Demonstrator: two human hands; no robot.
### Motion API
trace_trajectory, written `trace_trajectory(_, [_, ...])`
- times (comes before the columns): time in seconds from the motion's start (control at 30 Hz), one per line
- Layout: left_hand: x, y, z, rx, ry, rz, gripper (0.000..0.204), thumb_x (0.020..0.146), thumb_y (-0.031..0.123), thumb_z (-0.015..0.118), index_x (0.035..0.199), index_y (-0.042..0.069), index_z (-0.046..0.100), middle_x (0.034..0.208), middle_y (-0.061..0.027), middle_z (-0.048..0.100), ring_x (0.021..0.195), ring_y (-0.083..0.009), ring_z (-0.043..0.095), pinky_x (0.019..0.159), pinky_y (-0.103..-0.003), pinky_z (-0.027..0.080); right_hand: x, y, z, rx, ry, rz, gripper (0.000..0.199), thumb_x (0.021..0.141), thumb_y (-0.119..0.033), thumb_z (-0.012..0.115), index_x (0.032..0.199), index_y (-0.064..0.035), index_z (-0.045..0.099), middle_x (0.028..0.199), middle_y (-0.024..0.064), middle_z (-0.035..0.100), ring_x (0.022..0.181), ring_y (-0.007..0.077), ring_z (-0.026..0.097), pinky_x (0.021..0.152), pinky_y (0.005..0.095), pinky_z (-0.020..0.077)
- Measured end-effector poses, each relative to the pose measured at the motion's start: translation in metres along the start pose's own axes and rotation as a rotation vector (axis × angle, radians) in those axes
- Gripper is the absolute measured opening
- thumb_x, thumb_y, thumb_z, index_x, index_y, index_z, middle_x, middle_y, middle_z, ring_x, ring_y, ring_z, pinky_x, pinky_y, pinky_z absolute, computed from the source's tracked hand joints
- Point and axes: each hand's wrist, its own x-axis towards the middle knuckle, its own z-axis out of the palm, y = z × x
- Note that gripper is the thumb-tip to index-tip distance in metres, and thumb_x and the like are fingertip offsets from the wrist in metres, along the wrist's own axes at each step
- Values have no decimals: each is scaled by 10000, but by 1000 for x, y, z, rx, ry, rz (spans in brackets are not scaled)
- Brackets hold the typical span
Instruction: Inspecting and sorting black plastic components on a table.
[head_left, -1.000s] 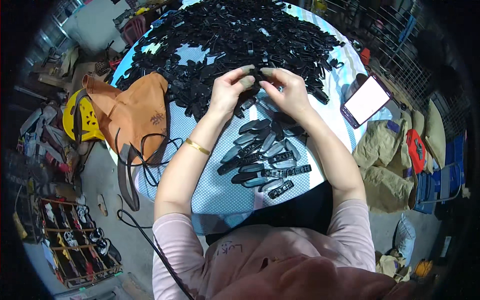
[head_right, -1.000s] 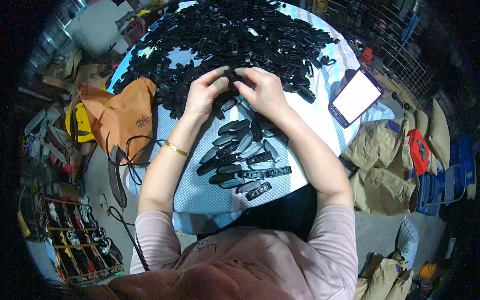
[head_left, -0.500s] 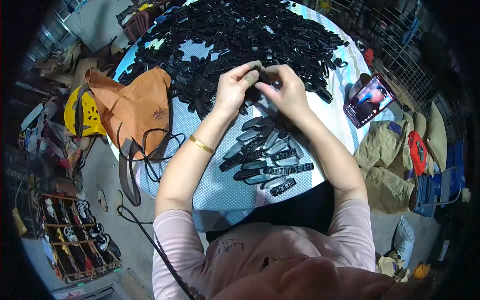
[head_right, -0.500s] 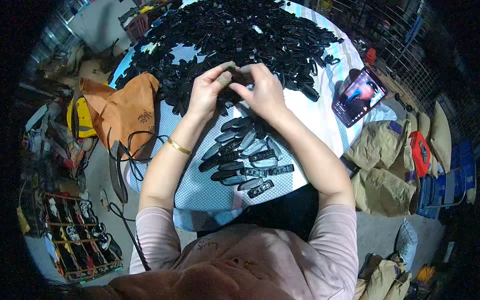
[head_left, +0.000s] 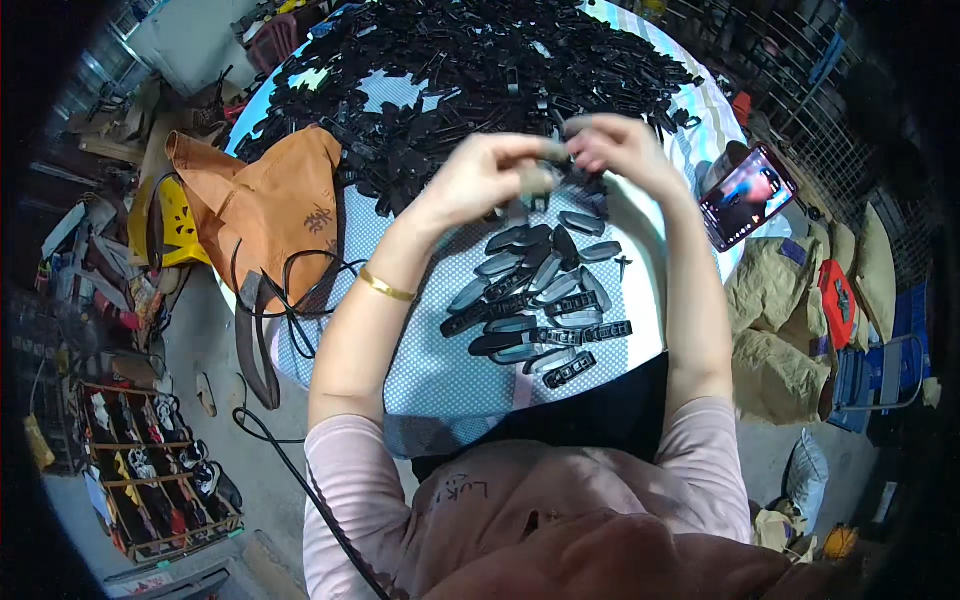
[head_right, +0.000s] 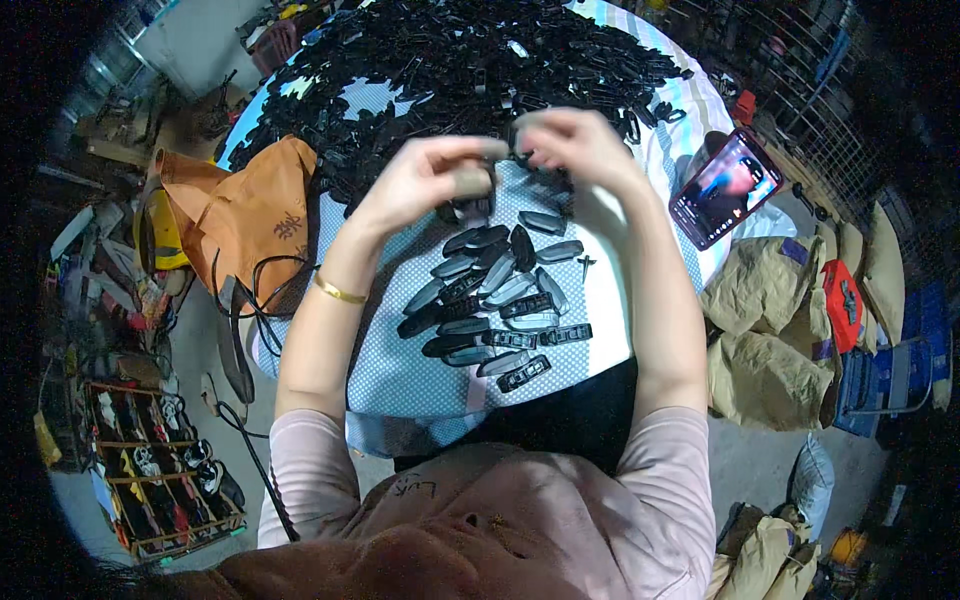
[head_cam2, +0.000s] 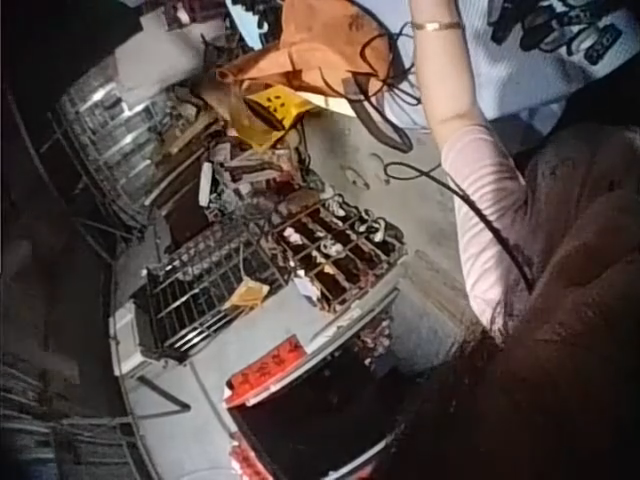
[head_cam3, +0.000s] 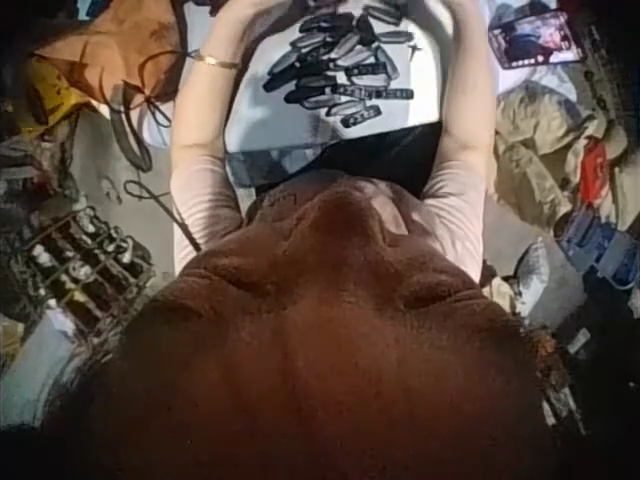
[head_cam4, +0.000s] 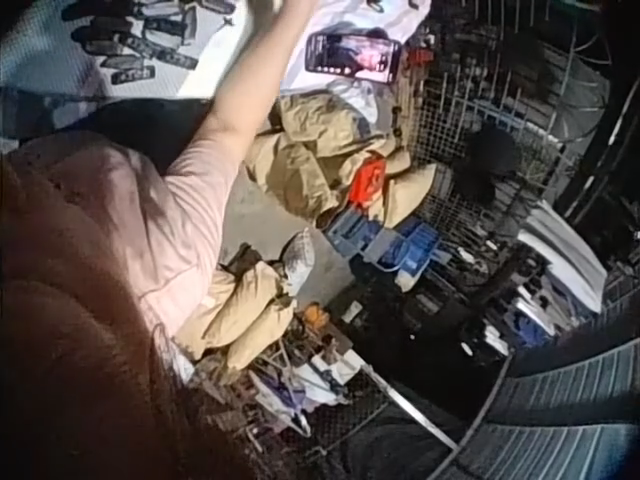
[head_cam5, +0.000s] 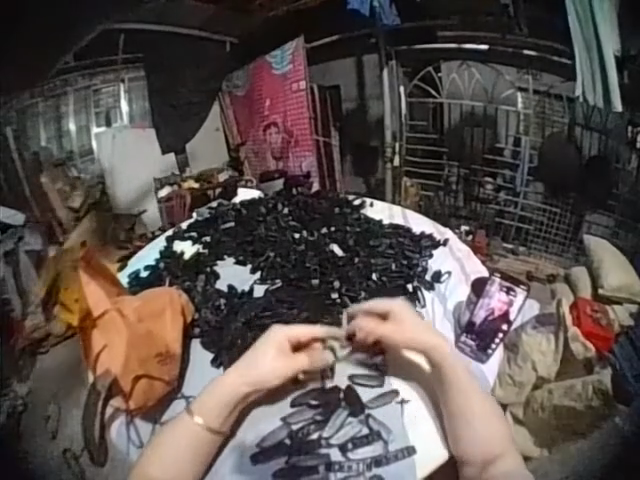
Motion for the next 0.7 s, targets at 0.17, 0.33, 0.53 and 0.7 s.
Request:
trace_trajectory(0.17, [2, -9, 16, 433, -91, 1, 316, 766, 190, 655, 1026, 13, 620, 747, -90, 635, 666, -157, 593, 641, -289, 474, 8, 42, -60, -500, 429, 100, 219, 818, -226, 616, 878, -22, 667, 685, 41, 633, 578, 101, 545, 567, 235, 445])
trace_trajectory(0.33, [-2, -44, 19, 1146, 357, 8, 311, 679, 241, 712, 842, -3, 607, 813, -145, 577, 807, -288, 550, 708, -377, 465, 6, 22, -26, -964, 242, 168, 312, 746, -349, 642, 812, -46, 678, 752, 156, 641, 722, 296, 626, 664, 381, 478])
trace_trajectory(0.53, [6, -55, 25, 1216, 421, 182, 216, 665, 120, 674, 827, 5, 591, 851, -138, 569, 810, -298, 531, 756, -380, 451, 20, 48, 4, -1341, 319, 97, 267, 766, -302, 625, 849, -51, 659, 821, 124, 607, 820, 316, 599, 761, 397, 476])
trace_trajectory(0.7, [8, -38, 20, 658, 464, 92, 187, 661, 91, 713, 766, 0, 588, 689, -66, 557, 648, -164, 516, 619, -282, 440, 0, 24, 2, -1190, 222, 79, 164, 725, -105, 577, 854, -26, 640, 884, 164, 629, 869, 315, 611, 738, 398, 496])
